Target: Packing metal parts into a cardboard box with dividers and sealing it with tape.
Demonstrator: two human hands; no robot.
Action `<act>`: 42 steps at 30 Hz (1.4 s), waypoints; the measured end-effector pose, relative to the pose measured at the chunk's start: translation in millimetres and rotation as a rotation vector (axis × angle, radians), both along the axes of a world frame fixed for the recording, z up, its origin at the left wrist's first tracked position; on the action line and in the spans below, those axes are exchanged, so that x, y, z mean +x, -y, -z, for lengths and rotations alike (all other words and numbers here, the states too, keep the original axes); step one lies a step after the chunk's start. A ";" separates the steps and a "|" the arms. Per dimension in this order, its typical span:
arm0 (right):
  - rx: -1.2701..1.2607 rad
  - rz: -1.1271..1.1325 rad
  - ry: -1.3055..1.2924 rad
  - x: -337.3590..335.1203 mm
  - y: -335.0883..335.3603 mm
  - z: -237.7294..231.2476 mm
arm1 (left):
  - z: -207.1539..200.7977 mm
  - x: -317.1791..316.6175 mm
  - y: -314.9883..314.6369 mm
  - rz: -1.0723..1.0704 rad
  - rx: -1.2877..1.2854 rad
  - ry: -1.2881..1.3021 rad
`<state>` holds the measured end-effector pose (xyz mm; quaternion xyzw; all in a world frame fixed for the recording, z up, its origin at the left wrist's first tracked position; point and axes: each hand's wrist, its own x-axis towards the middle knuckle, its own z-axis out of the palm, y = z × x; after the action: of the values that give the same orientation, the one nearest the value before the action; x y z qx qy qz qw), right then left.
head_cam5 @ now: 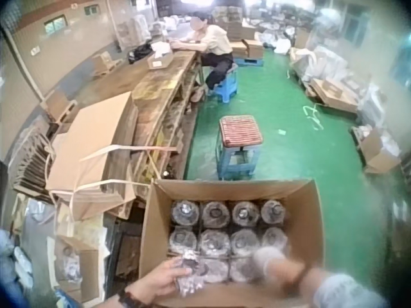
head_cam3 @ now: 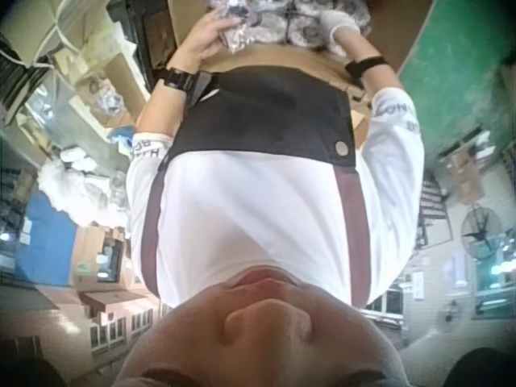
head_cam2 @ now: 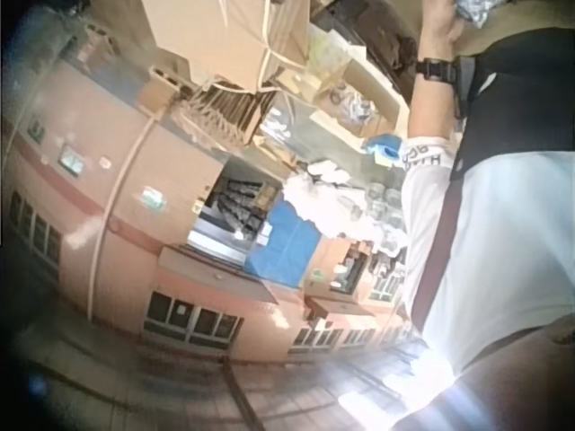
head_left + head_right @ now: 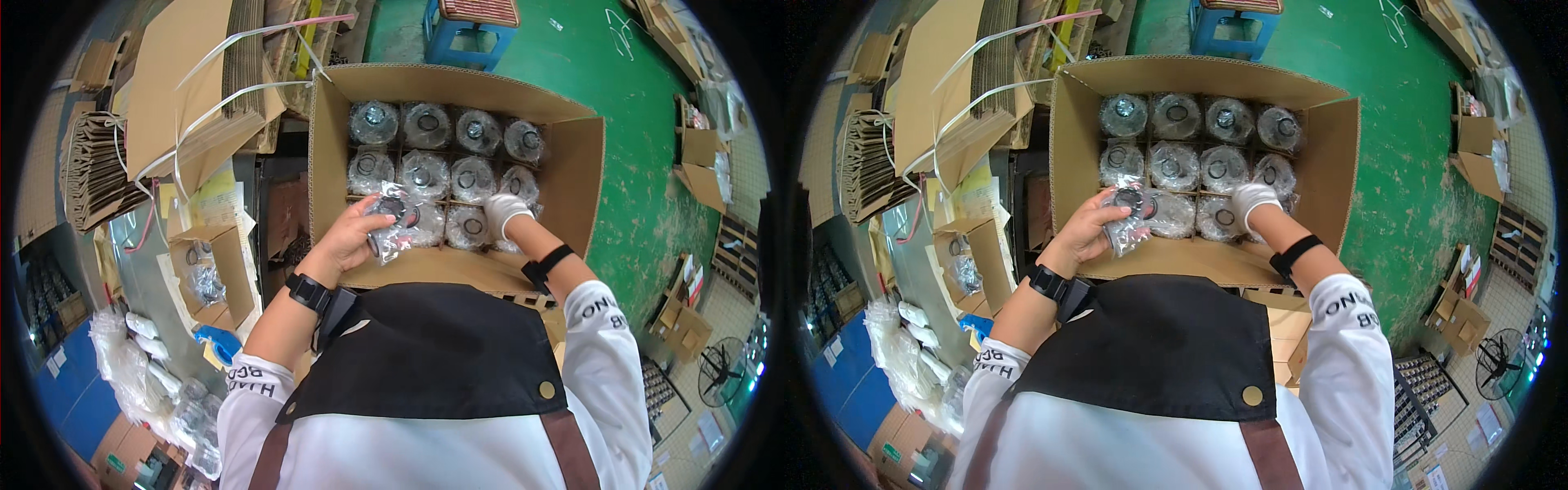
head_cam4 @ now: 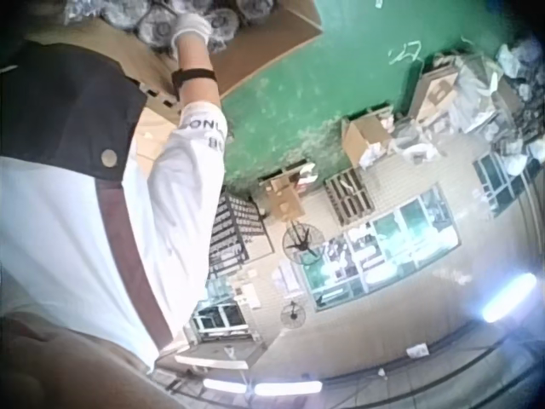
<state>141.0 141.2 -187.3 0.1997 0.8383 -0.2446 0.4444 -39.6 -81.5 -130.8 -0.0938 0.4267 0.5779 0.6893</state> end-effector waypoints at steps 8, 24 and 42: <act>-0.572 0.496 -0.303 -34.0 38.1 20.8 | -0.4 3.8 15.0 -0.003 -0.054 -0.205; -0.888 0.498 -0.380 -105.8 94.1 -75.5 | -42.7 -11.5 93.4 -0.189 0.059 -0.029; -0.573 0.701 -0.328 -121.9 108.3 -25.4 | -73.9 -65.3 265.8 -0.766 -0.389 -1.038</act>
<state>19.1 32.9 -161.9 0.2987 0.6783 -0.6292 0.2343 -104.9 -347.3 -56.9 -0.0710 0.7354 0.6645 0.1117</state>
